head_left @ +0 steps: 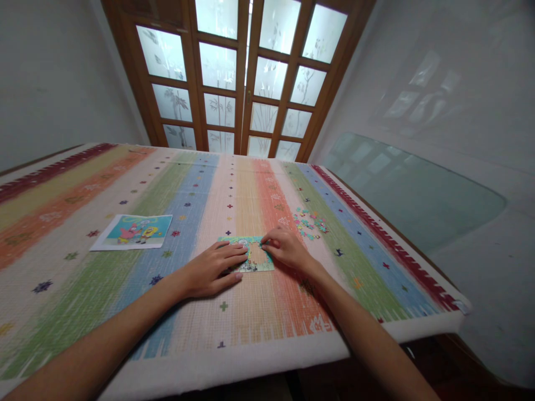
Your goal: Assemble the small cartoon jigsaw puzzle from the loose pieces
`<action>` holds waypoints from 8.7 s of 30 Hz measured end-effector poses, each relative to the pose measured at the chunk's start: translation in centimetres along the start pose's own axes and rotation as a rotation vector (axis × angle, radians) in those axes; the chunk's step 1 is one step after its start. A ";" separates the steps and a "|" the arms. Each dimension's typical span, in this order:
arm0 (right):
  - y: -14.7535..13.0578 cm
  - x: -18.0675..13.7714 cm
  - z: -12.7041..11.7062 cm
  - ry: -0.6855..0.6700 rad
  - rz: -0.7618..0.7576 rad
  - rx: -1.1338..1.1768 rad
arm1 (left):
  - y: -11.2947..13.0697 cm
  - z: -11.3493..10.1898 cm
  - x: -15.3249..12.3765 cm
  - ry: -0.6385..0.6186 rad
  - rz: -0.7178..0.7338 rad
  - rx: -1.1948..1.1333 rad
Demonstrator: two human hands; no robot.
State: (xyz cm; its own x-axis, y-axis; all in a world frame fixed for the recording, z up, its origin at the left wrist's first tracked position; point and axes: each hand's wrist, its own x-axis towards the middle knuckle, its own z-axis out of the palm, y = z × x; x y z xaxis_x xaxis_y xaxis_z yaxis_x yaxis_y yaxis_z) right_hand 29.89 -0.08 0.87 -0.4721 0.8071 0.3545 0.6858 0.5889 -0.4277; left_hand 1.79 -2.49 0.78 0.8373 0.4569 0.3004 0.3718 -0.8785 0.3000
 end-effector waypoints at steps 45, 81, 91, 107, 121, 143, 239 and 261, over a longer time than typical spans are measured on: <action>0.8 0.0 0.1 0.023 -0.097 -0.144 | -0.2 0.2 0.1 -0.019 0.004 0.023; 11.3 -4.4 -7.7 0.086 0.574 -0.557 | -0.1 0.1 -0.1 -0.006 0.016 0.040; 12.5 -4.3 -8.3 0.069 0.564 -0.431 | -0.2 0.2 -0.2 0.003 0.017 0.020; 7.3 -2.0 -7.8 0.162 0.354 0.365 | 0.0 0.1 -0.2 0.012 0.007 0.005; 1.6 -0.6 -3.8 -0.238 0.321 0.677 | 0.0 0.0 -0.1 -0.009 0.001 0.018; 0.3 -0.5 -3.1 -0.316 0.391 0.775 | -0.1 0.1 0.0 -0.006 0.012 0.038; 2.2 -0.2 -5.0 0.000 0.303 -0.190 | -0.6 0.7 -0.1 0.033 0.026 0.022; 11.5 -3.1 -6.5 0.160 0.628 -0.567 | -0.7 0.7 -0.1 0.031 0.055 0.072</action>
State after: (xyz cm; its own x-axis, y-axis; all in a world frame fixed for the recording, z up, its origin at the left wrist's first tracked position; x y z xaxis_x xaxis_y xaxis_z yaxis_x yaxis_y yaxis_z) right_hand 42.82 3.96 0.22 0.1419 0.9357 0.3229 0.9869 -0.1085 -0.1193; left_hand 1.74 -2.01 -0.13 0.8446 0.4112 0.3430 0.3547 -0.9095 0.2170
